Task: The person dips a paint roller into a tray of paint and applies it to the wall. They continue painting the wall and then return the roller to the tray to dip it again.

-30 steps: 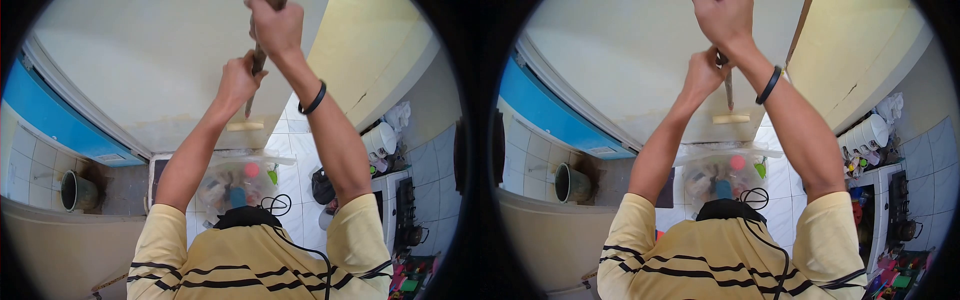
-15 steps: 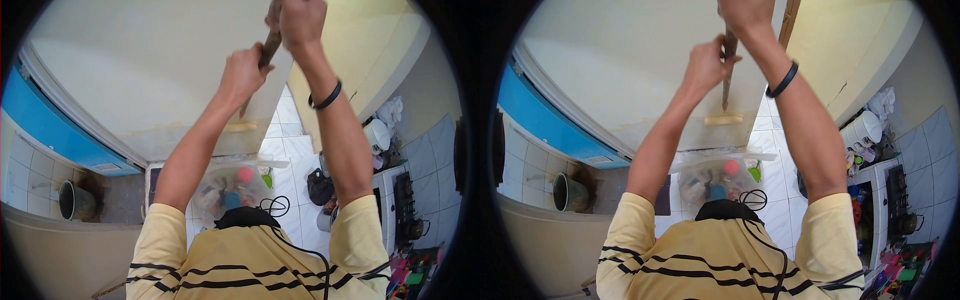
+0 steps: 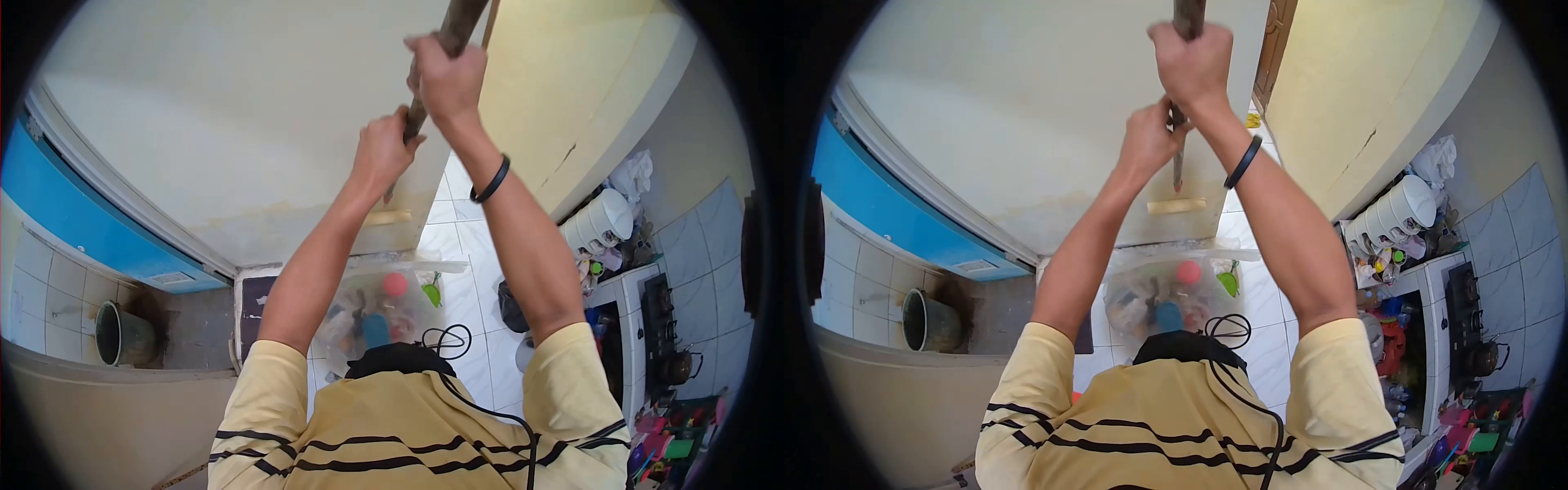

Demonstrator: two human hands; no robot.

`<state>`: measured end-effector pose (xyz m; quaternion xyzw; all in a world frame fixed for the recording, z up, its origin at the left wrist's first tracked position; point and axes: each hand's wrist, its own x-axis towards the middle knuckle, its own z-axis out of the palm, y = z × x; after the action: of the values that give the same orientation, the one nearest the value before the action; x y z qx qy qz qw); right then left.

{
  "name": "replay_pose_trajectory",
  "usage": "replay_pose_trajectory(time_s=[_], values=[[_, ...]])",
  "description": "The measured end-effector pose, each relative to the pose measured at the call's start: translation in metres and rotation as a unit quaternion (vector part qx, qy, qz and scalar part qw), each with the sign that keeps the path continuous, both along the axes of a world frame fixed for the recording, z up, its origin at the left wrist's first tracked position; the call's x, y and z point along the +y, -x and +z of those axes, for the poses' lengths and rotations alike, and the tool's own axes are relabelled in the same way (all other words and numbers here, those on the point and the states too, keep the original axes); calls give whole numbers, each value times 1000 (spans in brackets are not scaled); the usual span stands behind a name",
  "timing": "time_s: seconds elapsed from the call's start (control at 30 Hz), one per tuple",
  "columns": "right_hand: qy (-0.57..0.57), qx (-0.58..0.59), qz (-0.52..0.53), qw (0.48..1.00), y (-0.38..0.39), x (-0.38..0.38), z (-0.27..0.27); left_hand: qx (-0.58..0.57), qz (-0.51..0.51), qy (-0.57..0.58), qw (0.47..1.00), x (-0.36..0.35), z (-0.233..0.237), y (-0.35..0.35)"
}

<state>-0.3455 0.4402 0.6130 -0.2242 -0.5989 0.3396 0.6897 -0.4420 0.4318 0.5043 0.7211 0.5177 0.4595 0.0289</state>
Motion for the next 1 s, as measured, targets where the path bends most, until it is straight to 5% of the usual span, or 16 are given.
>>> replay_pose_trajectory(time_s=[0.3, 0.5, 0.7, 1.0], values=[[188, -39, 16, 981, -30, 24, -158, 0, 27, 112, 993, 41, -174, -25], [215, 22, 50, 975, -61, 19, -205, 42, 12, 141, 989, 38, -218, -47], [158, 74, 58, 983, -88, -1, -104, 84, -57, 76, 992, 15, -102, -62], [76, -8, 20, 997, -110, -43, 49, 61, -91, 6, 994, -19, 39, -88]])
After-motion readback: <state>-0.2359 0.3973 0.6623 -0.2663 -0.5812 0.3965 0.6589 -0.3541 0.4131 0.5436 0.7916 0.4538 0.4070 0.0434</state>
